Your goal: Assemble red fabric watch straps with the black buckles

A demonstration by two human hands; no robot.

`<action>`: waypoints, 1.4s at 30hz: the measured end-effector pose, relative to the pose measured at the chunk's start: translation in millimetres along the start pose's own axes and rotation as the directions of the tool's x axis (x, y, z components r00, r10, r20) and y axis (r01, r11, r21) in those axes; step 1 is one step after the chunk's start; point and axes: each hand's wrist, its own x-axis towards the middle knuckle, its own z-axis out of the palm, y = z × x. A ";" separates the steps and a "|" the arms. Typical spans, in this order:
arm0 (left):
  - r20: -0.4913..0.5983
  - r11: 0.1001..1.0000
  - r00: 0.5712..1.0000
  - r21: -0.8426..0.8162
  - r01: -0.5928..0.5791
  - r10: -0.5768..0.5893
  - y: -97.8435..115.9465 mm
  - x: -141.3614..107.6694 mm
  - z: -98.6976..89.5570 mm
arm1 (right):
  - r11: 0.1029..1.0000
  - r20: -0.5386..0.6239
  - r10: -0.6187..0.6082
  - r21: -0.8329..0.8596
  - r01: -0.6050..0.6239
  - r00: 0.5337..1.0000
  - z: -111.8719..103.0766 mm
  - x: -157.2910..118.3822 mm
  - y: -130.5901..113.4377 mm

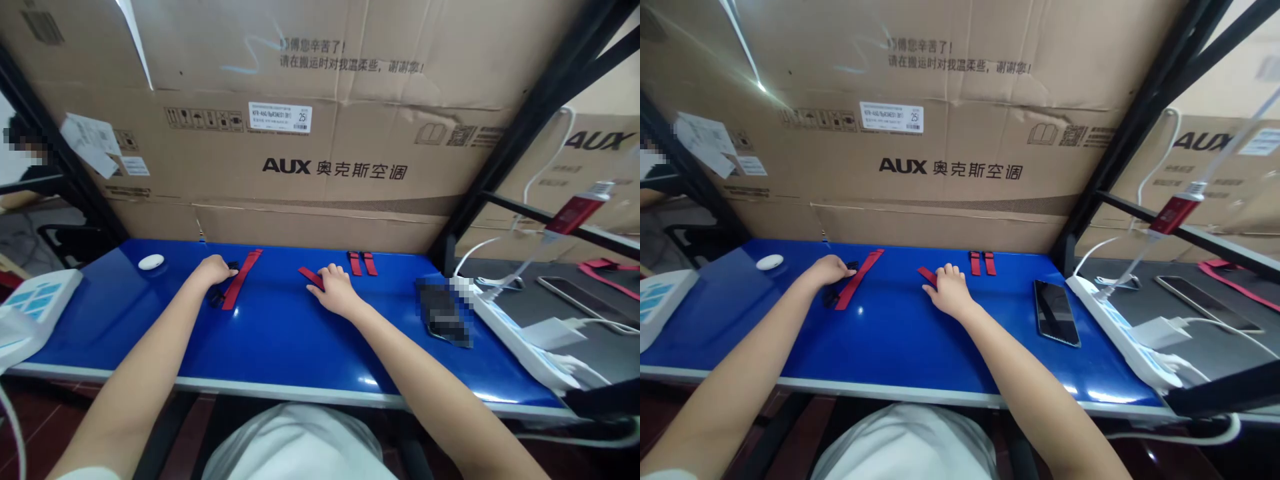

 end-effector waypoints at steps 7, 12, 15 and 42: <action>0.043 0.986 0.997 -0.153 0.062 -0.056 14.2 17.2 15.7 | 0.973 0.111 0.066 0.212 -0.088 0.992 4.7 6.9 3.0; 0.266 0.753 0.950 -0.656 0.056 0.161 56.5 0.7 45.0 | 0.841 0.153 -0.100 0.541 0.001 0.983 -2.4 -0.2 2.9; 0.358 0.614 0.910 -0.772 0.163 0.209 76.0 -13.8 60.1 | 0.797 0.055 -0.189 0.592 0.120 0.980 -5.6 -1.0 -4.8; 0.514 0.490 0.787 -0.812 0.319 0.340 92.1 -31.2 90.5 | 0.636 -0.065 -0.250 0.741 0.214 0.966 -8.2 -6.3 -19.4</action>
